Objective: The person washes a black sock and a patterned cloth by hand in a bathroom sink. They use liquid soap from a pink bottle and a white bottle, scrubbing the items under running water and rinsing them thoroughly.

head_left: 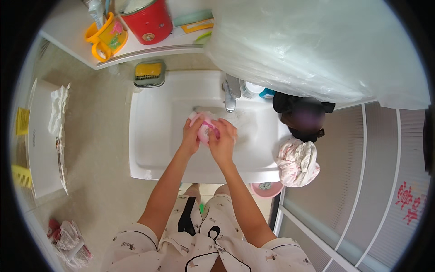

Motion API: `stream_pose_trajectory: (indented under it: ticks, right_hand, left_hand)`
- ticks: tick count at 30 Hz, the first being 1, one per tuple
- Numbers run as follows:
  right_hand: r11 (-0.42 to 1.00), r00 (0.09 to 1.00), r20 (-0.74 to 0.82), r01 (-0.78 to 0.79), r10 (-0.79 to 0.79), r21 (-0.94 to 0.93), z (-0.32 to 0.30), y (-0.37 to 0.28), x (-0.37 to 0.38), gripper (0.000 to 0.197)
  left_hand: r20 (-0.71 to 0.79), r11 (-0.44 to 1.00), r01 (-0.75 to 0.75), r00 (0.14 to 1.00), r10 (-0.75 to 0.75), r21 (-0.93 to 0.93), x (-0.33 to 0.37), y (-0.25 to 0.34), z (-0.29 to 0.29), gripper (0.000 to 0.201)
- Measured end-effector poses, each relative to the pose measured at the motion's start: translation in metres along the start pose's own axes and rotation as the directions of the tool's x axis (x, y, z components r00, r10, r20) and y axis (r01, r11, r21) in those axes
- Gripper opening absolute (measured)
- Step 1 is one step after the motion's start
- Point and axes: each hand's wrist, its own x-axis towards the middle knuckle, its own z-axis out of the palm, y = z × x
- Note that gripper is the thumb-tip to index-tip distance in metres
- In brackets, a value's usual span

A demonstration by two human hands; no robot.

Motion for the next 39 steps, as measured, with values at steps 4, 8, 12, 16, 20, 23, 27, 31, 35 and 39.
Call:
stream_pose_trajectory:
  ticks: [4,8,12,16,20,23,27,31,35,39]
  right_hand:
    - [0.992,0.986,-0.137,-0.086,0.098,0.096,-0.011,-0.016,-0.009,0.042]
    - [0.669,0.91,0.036,-0.329,0.413,0.666,-0.019,-0.023,-0.009,0.043]
    - [0.297,0.657,0.535,-0.735,0.53,0.609,-0.029,-0.054,-0.025,0.051]
    - [-0.088,0.362,0.843,-0.899,0.399,0.428,-0.037,-0.026,-0.028,0.059]
    - [-0.087,0.436,0.748,-0.834,0.501,0.544,-0.032,-0.029,-0.029,0.056]
    - [0.192,0.634,0.451,-0.688,0.628,0.7,-0.024,-0.048,-0.035,0.054]
    - [0.53,0.825,0.057,-0.412,0.562,0.741,-0.005,0.005,-0.026,0.057]
    - [0.374,0.689,0.381,-0.683,0.617,0.628,-0.019,-0.043,-0.041,0.06]
    - [0.078,0.39,0.775,-0.909,0.497,0.408,-0.024,-0.035,-0.034,0.055]
    - [-0.093,0.125,0.907,-0.98,0.402,0.176,-0.028,-0.01,-0.02,0.049]
  left_hand:
    - [-0.032,0.975,0.017,0.999,-0.025,-0.22,-0.025,-0.001,0.021,0.037]
    - [0.001,0.996,-0.023,1.0,0.023,-0.089,-0.046,0.02,0.054,0.029]
    - [0.453,0.936,-0.219,0.889,0.075,0.275,-0.05,0.055,0.053,0.02]
    - [0.765,0.871,-0.277,0.625,-0.158,0.406,-0.029,0.079,0.061,0.014]
    - [0.469,0.904,-0.04,0.864,-0.182,0.425,-0.037,0.067,0.071,0.018]
    - [0.14,0.892,-0.172,0.982,0.124,0.418,-0.066,0.041,0.079,0.028]
    - [-0.125,0.488,-0.334,0.709,0.694,0.807,-0.086,-0.011,0.088,0.05]
    - [0.096,0.897,-0.228,0.974,0.207,0.379,-0.07,0.017,0.054,0.052]
    - [0.611,0.98,-0.014,0.784,-0.113,0.198,-0.041,0.05,0.024,0.053]
    - [0.669,0.926,0.052,0.676,-0.309,0.375,-0.039,0.061,0.023,0.068]
